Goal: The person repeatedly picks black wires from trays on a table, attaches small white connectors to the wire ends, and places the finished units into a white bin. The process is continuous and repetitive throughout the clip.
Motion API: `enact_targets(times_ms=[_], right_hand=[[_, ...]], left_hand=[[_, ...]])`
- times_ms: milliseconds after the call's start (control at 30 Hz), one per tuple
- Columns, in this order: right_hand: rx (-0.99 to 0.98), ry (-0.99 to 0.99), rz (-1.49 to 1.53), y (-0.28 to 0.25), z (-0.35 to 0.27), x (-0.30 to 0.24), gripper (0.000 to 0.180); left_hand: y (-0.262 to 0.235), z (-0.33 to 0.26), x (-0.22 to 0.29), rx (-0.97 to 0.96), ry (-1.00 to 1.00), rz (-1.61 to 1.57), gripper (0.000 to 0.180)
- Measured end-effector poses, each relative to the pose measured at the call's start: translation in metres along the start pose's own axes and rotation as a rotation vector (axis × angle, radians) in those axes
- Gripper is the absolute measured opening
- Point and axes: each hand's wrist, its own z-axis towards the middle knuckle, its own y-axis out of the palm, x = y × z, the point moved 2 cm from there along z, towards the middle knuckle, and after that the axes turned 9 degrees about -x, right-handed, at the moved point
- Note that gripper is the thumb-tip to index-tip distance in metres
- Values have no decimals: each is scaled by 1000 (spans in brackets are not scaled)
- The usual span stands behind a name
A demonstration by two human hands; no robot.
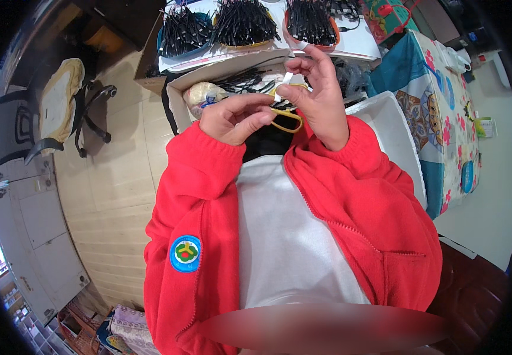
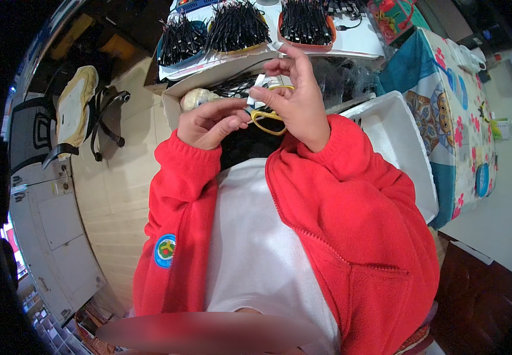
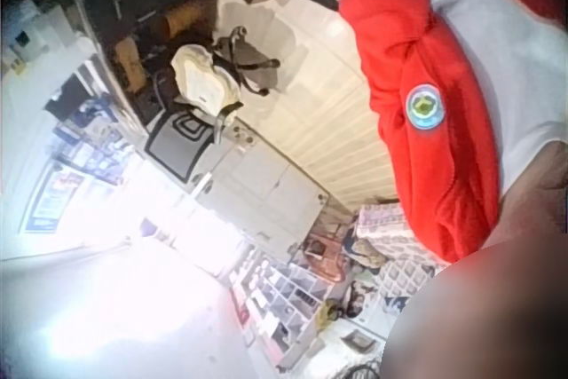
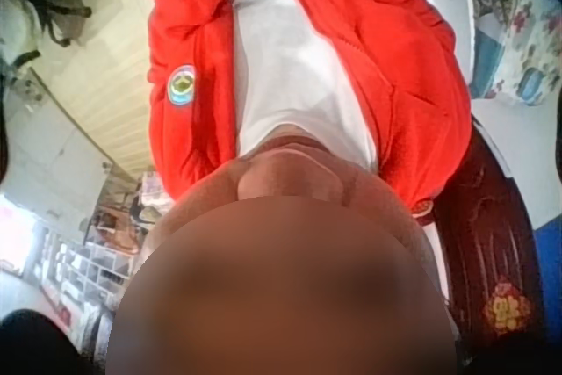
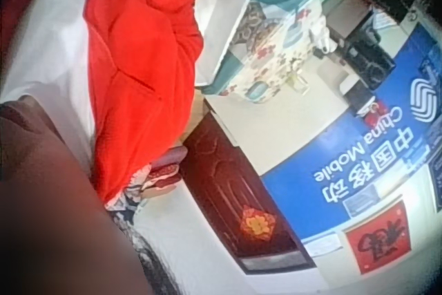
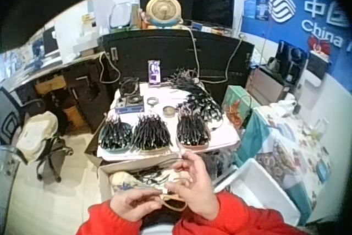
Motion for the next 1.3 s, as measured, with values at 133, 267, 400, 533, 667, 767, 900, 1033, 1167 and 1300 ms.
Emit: enact_targets(times_ms=[133,267,400,533,667,767,900,1033,1167,1300], right_hand=[[-65,32,106,3,-1,0,74],[-80,35,77,5,-2,0,73],[-147,216,327,2,-1,-1,69],[-124,331,645,-4,-5,-6,61],[-182,316,526,-1,-7,-6,65],[-181,292,499,3,-6,-2,63],[-186,274,452,7,-5,0,61],[-184,273,393,9,-4,-1,61],[-149,199,316,10,-2,0,69],[-118,53,90,8,0,2,69]], left_hand=[[0,6,-2,22,-5,-86,27],[2,9,-6,24,-43,-125,20],[0,8,-7,-2,-6,-77,14],[-4,5,-7,-7,13,-58,12],[-2,6,-9,26,13,-86,18],[1,6,-8,48,23,-77,22],[4,6,-6,62,68,-51,23],[7,6,-6,60,72,-34,24],[8,4,-4,62,93,17,25],[5,3,-3,24,16,-36,28]])
